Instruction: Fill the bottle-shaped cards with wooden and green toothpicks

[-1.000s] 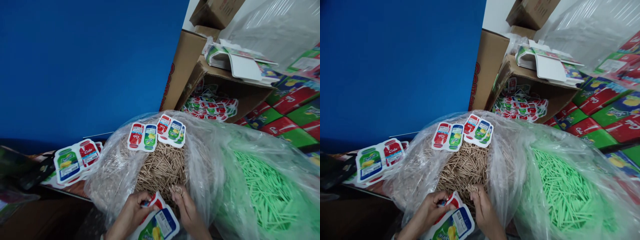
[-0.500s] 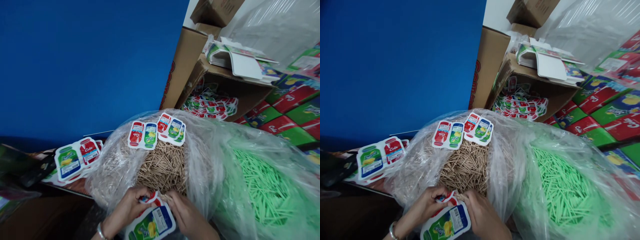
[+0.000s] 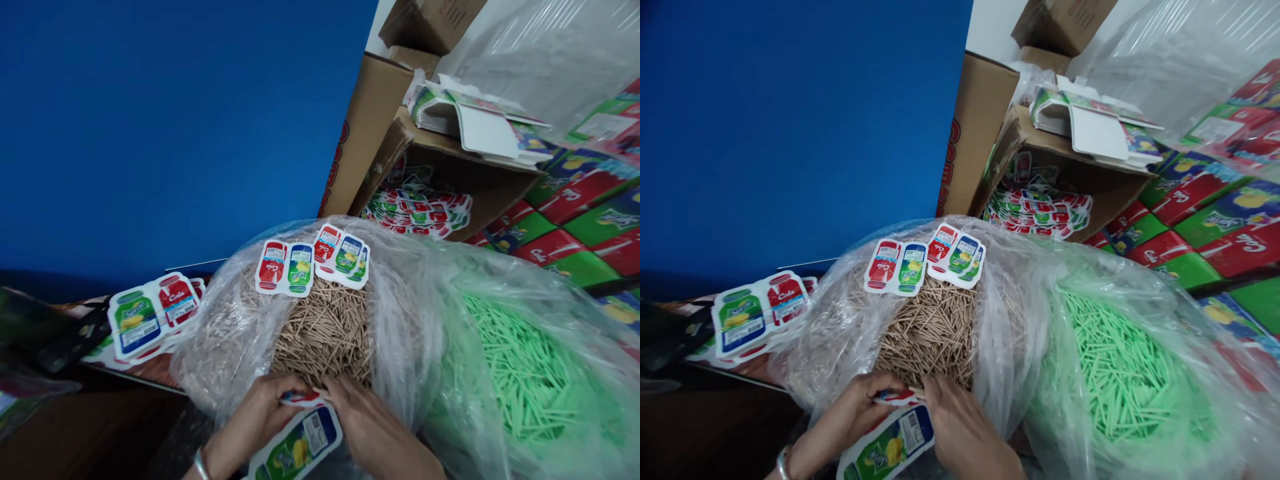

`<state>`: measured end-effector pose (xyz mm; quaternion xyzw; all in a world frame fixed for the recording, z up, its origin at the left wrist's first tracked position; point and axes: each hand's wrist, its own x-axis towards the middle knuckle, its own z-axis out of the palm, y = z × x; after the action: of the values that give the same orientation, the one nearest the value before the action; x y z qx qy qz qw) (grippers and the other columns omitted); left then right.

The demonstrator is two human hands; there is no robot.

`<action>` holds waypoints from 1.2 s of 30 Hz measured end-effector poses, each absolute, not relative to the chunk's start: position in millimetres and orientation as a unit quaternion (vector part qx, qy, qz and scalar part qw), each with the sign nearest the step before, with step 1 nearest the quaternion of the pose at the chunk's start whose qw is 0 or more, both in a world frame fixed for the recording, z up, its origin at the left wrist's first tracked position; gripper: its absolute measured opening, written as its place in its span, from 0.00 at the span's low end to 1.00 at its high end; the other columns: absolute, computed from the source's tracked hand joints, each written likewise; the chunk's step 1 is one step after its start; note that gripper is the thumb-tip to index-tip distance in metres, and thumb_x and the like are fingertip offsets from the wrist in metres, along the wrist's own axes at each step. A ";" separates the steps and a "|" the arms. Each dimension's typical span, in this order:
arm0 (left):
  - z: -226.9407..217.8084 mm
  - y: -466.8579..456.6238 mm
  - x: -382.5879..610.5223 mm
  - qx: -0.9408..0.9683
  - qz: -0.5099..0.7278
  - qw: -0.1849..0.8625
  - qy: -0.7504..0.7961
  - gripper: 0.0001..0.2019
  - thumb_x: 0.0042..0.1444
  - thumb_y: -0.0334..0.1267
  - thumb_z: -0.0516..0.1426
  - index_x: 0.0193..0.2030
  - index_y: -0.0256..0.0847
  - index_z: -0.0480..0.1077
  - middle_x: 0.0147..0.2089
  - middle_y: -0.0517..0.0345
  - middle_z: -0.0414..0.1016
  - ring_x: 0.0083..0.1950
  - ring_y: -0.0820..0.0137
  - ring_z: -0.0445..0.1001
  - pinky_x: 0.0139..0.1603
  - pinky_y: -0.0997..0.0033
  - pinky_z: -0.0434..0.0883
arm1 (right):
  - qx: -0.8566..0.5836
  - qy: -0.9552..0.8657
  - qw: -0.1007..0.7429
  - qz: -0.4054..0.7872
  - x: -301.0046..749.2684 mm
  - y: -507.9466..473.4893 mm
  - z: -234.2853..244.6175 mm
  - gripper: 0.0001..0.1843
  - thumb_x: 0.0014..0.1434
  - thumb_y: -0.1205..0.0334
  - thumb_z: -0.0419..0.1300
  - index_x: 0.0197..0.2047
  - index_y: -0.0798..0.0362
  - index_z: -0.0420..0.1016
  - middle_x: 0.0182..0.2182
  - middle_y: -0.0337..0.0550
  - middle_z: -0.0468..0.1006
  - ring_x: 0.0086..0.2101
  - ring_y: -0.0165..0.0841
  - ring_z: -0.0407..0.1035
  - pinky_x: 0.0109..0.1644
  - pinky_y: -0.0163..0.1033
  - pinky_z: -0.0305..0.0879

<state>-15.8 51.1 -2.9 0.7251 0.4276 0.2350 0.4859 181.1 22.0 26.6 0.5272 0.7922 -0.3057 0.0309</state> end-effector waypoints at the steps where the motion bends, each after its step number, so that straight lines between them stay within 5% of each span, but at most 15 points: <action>1: -4.5 50.3 -16.2 0.704 0.244 0.496 0.446 0.06 0.55 0.39 0.58 0.32 0.41 0.76 0.31 0.58 0.80 0.32 0.69 0.75 0.35 0.78 0.67 | 0.531 0.793 0.033 -0.297 181.5 21.2 26.0 0.38 0.45 0.84 0.45 0.62 0.60 0.57 0.55 0.59 0.67 0.54 0.45 0.63 0.54 0.48 0.61; 11: -23.1 41.5 -18.0 0.538 0.307 0.605 0.500 0.02 0.44 0.34 0.63 0.26 0.38 0.77 0.26 0.59 0.79 0.30 0.68 0.73 0.33 0.76 0.68 | 0.491 0.810 -0.026 -0.318 187.2 20.1 31.1 0.30 0.51 0.82 0.46 0.56 0.51 0.63 0.47 0.49 0.70 0.48 0.38 0.64 0.51 0.42 0.62; 20: -13.1 45.7 -22.5 0.645 0.272 0.553 0.451 0.08 0.53 0.40 0.59 0.29 0.37 0.75 0.27 0.58 0.78 0.29 0.71 0.72 0.30 0.79 0.66 | 0.494 0.815 0.019 -0.302 183.9 29.2 44.8 0.21 0.54 0.80 0.50 0.48 0.52 0.67 0.42 0.47 0.70 0.43 0.39 0.66 0.46 0.41 0.63; 28: -17.5 46.5 -23.2 0.598 0.278 0.588 0.469 0.03 0.49 0.33 0.62 0.27 0.38 0.76 0.26 0.60 0.78 0.28 0.71 0.72 0.30 0.80 0.66 | 0.480 0.837 -0.025 -0.260 185.4 31.0 33.2 0.22 0.57 0.73 0.56 0.54 0.51 0.62 0.42 0.47 0.70 0.41 0.38 0.67 0.45 0.40 0.62; 36: -12.6 49.4 -24.9 0.681 0.253 0.527 0.442 0.05 0.54 0.35 0.59 0.30 0.37 0.75 0.28 0.58 0.79 0.29 0.72 0.73 0.31 0.80 0.66 | 0.461 0.885 -0.057 -0.038 184.9 21.9 20.8 0.21 0.57 0.73 0.55 0.54 0.54 0.62 0.40 0.46 0.72 0.41 0.39 0.68 0.45 0.41 0.65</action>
<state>-24.9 49.4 -12.6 0.6809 0.4418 0.2525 0.5268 184.9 21.9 20.8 0.4609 0.8848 -0.0375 -0.0570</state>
